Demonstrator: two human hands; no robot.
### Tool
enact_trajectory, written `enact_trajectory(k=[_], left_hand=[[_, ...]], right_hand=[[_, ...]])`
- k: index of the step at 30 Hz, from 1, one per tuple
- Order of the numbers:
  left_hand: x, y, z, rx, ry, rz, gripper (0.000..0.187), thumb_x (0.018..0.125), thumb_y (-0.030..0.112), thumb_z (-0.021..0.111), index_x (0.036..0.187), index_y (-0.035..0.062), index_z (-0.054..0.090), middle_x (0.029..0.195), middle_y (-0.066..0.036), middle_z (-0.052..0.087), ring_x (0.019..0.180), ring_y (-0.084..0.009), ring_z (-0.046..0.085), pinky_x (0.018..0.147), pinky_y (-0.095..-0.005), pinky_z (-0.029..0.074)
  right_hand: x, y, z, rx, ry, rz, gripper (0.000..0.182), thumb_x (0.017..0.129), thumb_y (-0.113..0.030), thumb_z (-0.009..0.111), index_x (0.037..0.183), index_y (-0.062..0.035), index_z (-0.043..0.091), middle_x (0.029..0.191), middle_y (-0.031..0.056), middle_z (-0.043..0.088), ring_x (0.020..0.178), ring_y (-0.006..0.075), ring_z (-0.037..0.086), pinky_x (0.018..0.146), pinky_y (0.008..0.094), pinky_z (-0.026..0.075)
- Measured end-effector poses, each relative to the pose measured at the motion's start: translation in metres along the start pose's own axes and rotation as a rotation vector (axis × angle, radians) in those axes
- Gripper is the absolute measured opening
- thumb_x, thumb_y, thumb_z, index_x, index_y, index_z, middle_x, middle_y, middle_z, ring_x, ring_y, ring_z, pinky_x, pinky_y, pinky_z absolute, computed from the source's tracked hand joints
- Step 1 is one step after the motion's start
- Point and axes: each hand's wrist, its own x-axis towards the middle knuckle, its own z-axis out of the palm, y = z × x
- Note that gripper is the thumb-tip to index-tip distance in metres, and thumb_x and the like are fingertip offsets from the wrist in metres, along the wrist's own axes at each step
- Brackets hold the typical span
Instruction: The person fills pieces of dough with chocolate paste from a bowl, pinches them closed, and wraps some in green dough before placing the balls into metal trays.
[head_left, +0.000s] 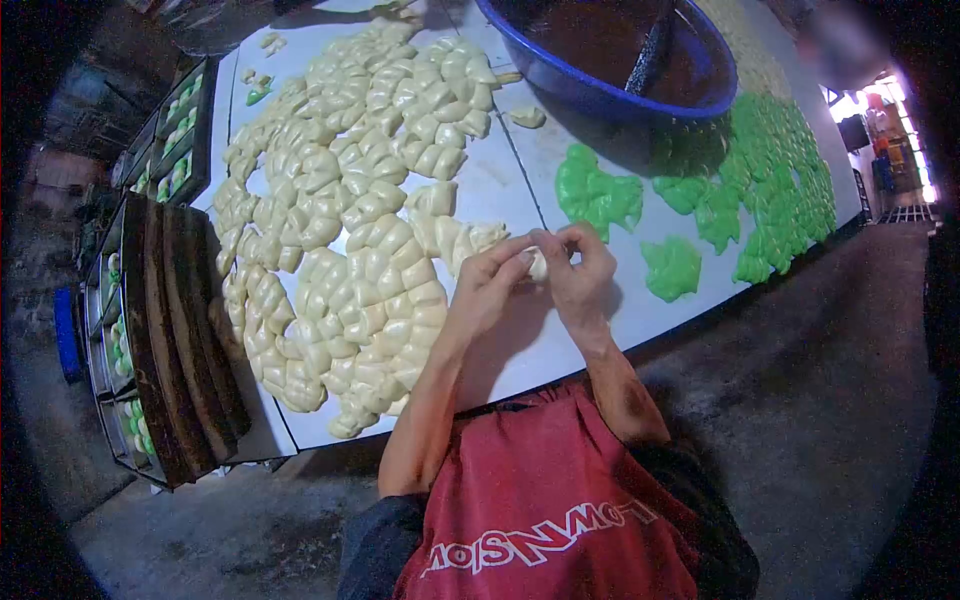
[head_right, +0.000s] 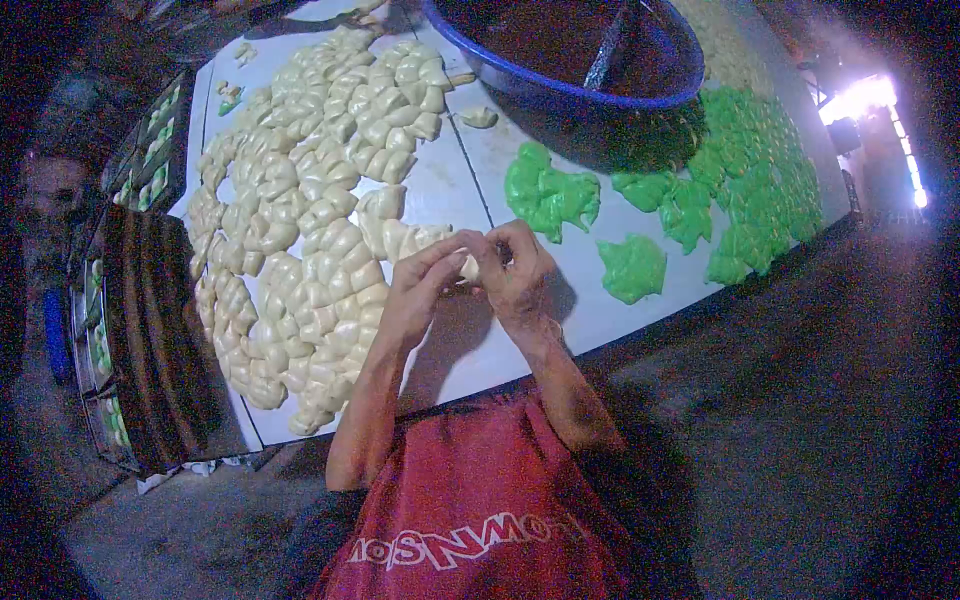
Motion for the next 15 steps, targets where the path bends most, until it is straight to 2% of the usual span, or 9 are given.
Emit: enact_trajectory(k=[1, 2, 5, 6, 8, 9, 10, 13, 15], left_hand=[[-0.003, 0.001, 0.002, 0.011, 0.004, 0.037, 0.033, 0.092, 0.013, 0.061, 0.122, 0.0003, 0.063, 0.097, -0.001, 0.065, 0.080, -0.0074, 0.057, 0.069, -0.0228, 0.048], [-0.007, 0.004, 0.006, -0.033, -0.052, -0.052, 0.036, 0.092, 0.015, 0.063, 0.124, -0.0005, 0.061, 0.100, -0.003, 0.066, 0.083, -0.0088, 0.060, 0.072, -0.0232, 0.049], [-0.011, 0.011, 0.009, 0.104, 0.042, -0.070, 0.035, 0.092, 0.020, 0.065, 0.119, -0.0021, 0.064, 0.102, -0.008, 0.067, 0.085, -0.0102, 0.062, 0.073, -0.0218, 0.050], [-0.010, 0.008, 0.007, 0.080, 0.055, -0.105, 0.034, 0.093, 0.020, 0.064, 0.118, -0.0021, 0.065, 0.103, -0.009, 0.067, 0.086, -0.0110, 0.062, 0.075, -0.0232, 0.050], [-0.009, 0.001, -0.002, 0.029, 0.081, -0.177, 0.031, 0.094, 0.020, 0.063, 0.115, -0.0020, 0.066, 0.104, -0.009, 0.067, 0.088, -0.0126, 0.062, 0.077, -0.0258, 0.050], [-0.012, -0.001, -0.003, 0.096, 0.090, -0.143, 0.032, 0.095, 0.022, 0.061, 0.115, -0.0021, 0.066, 0.105, -0.010, 0.068, 0.090, -0.0141, 0.062, 0.079, -0.0275, 0.050], [-0.016, -0.004, -0.003, 0.164, 0.093, -0.110, 0.033, 0.096, 0.024, 0.059, 0.115, -0.0022, 0.066, 0.105, -0.011, 0.068, 0.091, -0.0156, 0.063, 0.081, -0.0293, 0.050], [-0.029, -0.005, 0.004, 0.526, 0.164, 0.055, 0.037, 0.099, 0.029, 0.050, 0.116, -0.0003, 0.064, 0.105, -0.016, 0.068, 0.099, -0.0242, 0.064, 0.085, -0.0344, 0.049], [-0.032, -0.009, 0.006, 0.817, 0.204, 0.265, 0.036, 0.099, 0.029, 0.049, 0.118, 0.0024, 0.064, 0.106, -0.017, 0.067, 0.099, -0.0285, 0.065, 0.085, -0.0360, 0.049]], right_hand=[[0.001, -0.004, -0.001, -0.042, 0.011, 0.020, 0.025, 0.083, -0.020, 0.075, 0.076, -0.0012, 0.060, 0.071, 0.0110, 0.059, 0.057, 0.0182, 0.055, 0.053, 0.0309, 0.046], [0.006, -0.011, -0.009, -0.140, -0.098, 0.124, 0.022, 0.085, -0.019, 0.073, 0.078, -0.0012, 0.062, 0.065, 0.0123, 0.057, 0.053, 0.0209, 0.055, 0.053, 0.0331, 0.045], [0.010, -0.011, -0.016, -0.057, -0.231, 0.359, 0.018, 0.083, -0.016, 0.074, 0.084, -0.0008, 0.064, 0.069, 0.0157, 0.059, 0.060, 0.0246, 0.060, 0.057, 0.0359, 0.047], [0.006, -0.011, -0.021, -0.047, -0.274, 0.214, 0.021, 0.085, -0.019, 0.071, 0.095, -0.0010, 0.066, 0.080, 0.0158, 0.063, 0.072, 0.0276, 0.064, 0.064, 0.0371, 0.049], [-0.002, -0.020, -0.028, -0.035, -0.318, 0.004, 0.026, 0.087, -0.023, 0.068, 0.101, -0.0010, 0.064, 0.089, 0.0155, 0.064, 0.078, 0.0275, 0.065, 0.068, 0.0358, 0.050], [-0.008, -0.025, -0.032, -0.029, -0.339, -0.096, 0.029, 0.089, -0.025, 0.067, 0.104, -0.0011, 0.064, 0.093, 0.0154, 0.064, 0.081, 0.0274, 0.065, 0.071, 0.0352, 0.050], [-0.017, -0.017, -0.039, -0.034, -0.434, -0.043, 0.032, 0.089, -0.029, 0.064, 0.109, -0.0041, 0.063, 0.104, 0.0123, 0.063, 0.088, 0.0260, 0.064, 0.076, 0.0344, 0.051], [-0.032, -0.010, -0.039, -0.058, -0.499, 0.296, 0.024, 0.083, -0.011, 0.070, 0.105, -0.0013, 0.065, 0.102, 0.0102, 0.064, 0.082, 0.0200, 0.066, 0.075, 0.0305, 0.052], [-0.038, -0.003, -0.038, -0.318, -0.594, 0.205, 0.022, 0.091, -0.021, 0.062, 0.107, -0.0076, 0.067, 0.101, 0.0087, 0.065, 0.084, 0.0244, 0.066, 0.075, 0.0319, 0.053]])
